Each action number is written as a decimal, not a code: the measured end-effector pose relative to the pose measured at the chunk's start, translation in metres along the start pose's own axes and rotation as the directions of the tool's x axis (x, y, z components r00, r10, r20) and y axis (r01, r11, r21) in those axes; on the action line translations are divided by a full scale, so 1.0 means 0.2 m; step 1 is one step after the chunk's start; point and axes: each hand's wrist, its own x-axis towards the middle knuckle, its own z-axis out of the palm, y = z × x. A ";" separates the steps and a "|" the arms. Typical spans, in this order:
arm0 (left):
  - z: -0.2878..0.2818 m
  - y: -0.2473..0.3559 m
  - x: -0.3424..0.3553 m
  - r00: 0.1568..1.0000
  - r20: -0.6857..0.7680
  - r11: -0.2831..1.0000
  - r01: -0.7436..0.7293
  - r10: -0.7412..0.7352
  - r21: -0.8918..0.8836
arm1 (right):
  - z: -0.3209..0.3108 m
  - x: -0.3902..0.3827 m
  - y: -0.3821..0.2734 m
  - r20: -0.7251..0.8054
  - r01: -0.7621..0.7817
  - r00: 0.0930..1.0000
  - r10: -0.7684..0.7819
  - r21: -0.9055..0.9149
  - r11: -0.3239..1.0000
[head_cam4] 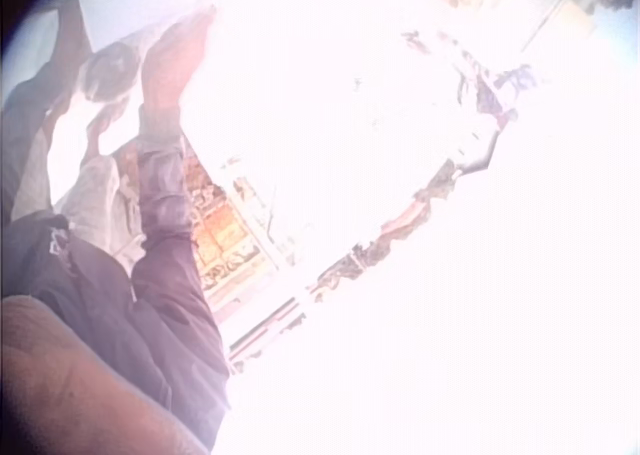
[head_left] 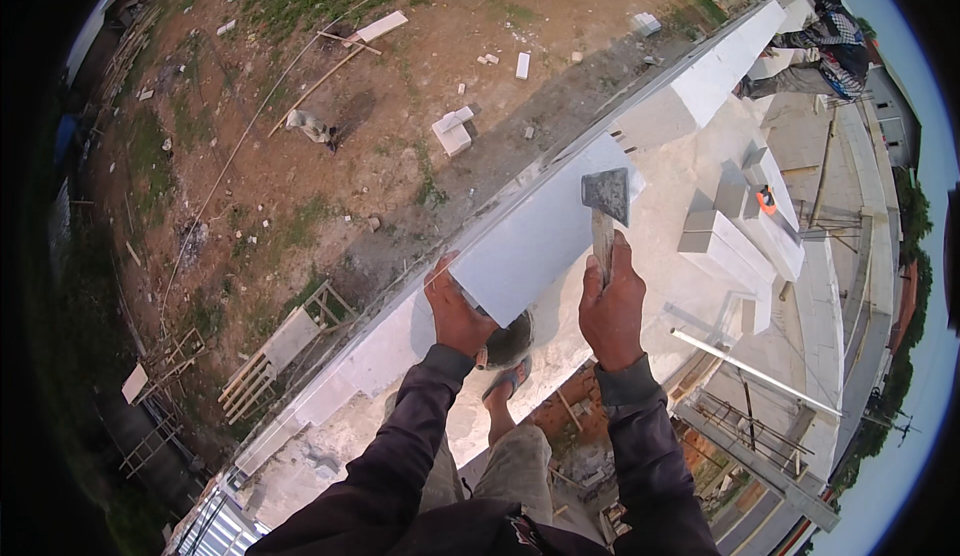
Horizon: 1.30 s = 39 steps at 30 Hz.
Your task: The person places white rectangular tiles onto a concrete ledge, applies mortar from a bucket using a trowel, and taps the tiles into place. The person repeats this process for multiple tiles along the ledge.
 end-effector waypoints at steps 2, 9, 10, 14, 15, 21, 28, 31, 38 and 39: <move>0.00 0.01 0.00 1.000 -0.015 1.000 -0.014 0.014 0.021 | 0.00 0.00 0.01 0.155 -0.157 0.976 0.155 -0.001 0.988; 0.00 0.00 -0.01 0.997 -0.043 0.993 -0.053 0.058 0.105 | -0.01 0.00 -0.02 0.190 -0.165 0.969 0.155 0.039 0.986; 0.00 0.00 -0.01 0.996 -0.059 0.990 -0.065 0.072 0.125 | -0.01 0.00 -0.03 0.197 -0.183 0.965 0.174 0.030 0.983; 0.00 -0.01 -0.02 0.994 -0.061 0.987 -0.086 0.095 0.132 | -0.01 -0.05 -0.05 0.135 -0.088 0.987 0.082 0.039 0.995; 0.00 -0.01 -0.02 0.996 -0.053 0.989 -0.070 0.077 0.127 | -0.01 -0.07 -0.06 0.190 -0.133 0.974 0.123 0.041 0.990; 0.00 0.00 -0.02 0.993 -0.078 0.990 -0.081 0.090 0.112 | -0.01 -0.14 -0.06 0.235 -0.143 0.964 0.122 0.073 0.987; 0.03 -0.04 0.00 0.999 0.021 1.000 0.025 -0.025 -0.013 | -0.01 -0.14 -0.03 0.199 -0.041 0.980 0.020 0.102 0.994; 0.04 -0.06 0.00 0.999 -0.018 0.999 -0.046 0.047 0.019 | 0.01 -0.07 0.02 0.081 -0.038 0.996 0.032 0.081 0.996; 0.04 -0.06 -0.01 0.996 -0.056 0.997 -0.073 0.074 0.018 | -0.02 0.11 0.12 0.097 -0.114 0.989 0.116 -0.020 0.993; 0.04 -0.06 -0.01 0.996 -0.044 0.997 -0.078 0.079 0.024 | -0.02 0.11 0.12 0.089 -0.133 0.987 0.134 -0.016 0.991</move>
